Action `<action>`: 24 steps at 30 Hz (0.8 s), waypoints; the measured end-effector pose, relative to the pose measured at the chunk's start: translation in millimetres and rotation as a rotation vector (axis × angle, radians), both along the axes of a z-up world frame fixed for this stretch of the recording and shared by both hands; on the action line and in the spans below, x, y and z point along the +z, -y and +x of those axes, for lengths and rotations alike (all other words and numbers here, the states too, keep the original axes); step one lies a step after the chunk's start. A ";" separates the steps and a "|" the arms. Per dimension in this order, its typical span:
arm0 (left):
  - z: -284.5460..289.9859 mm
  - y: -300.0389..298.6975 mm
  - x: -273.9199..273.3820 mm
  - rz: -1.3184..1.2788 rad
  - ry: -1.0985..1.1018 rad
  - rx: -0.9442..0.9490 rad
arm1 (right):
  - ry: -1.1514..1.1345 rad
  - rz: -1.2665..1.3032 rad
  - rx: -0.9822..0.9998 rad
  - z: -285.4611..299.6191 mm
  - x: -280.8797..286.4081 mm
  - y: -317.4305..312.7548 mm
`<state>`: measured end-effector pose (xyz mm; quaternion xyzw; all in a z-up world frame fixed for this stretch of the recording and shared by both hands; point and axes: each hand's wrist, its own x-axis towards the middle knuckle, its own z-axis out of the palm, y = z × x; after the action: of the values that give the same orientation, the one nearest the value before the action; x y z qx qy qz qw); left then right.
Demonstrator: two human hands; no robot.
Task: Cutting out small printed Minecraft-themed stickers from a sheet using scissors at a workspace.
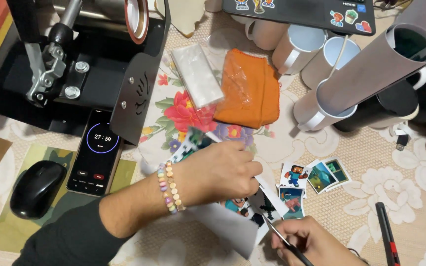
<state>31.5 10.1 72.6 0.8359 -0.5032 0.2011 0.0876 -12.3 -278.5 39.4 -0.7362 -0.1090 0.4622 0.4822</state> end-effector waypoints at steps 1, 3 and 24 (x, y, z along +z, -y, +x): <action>-1.1 -1.8 2.7 0.107 -0.047 0.015 | 0.011 0.007 0.056 0.7 4.6 -1.3; -13.7 -3.6 28.7 0.101 -0.052 0.020 | 0.021 0.018 0.050 -2.8 -7.3 13.3; -53.4 -6.3 136.0 -0.091 -0.452 -0.202 | 0.382 0.119 0.067 -20.8 20.0 43.7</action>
<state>-21.9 16.4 208.6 0.8004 -0.5422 0.0219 0.2548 -33.2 -322.1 59.4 -0.7767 -0.2501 0.3226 0.4797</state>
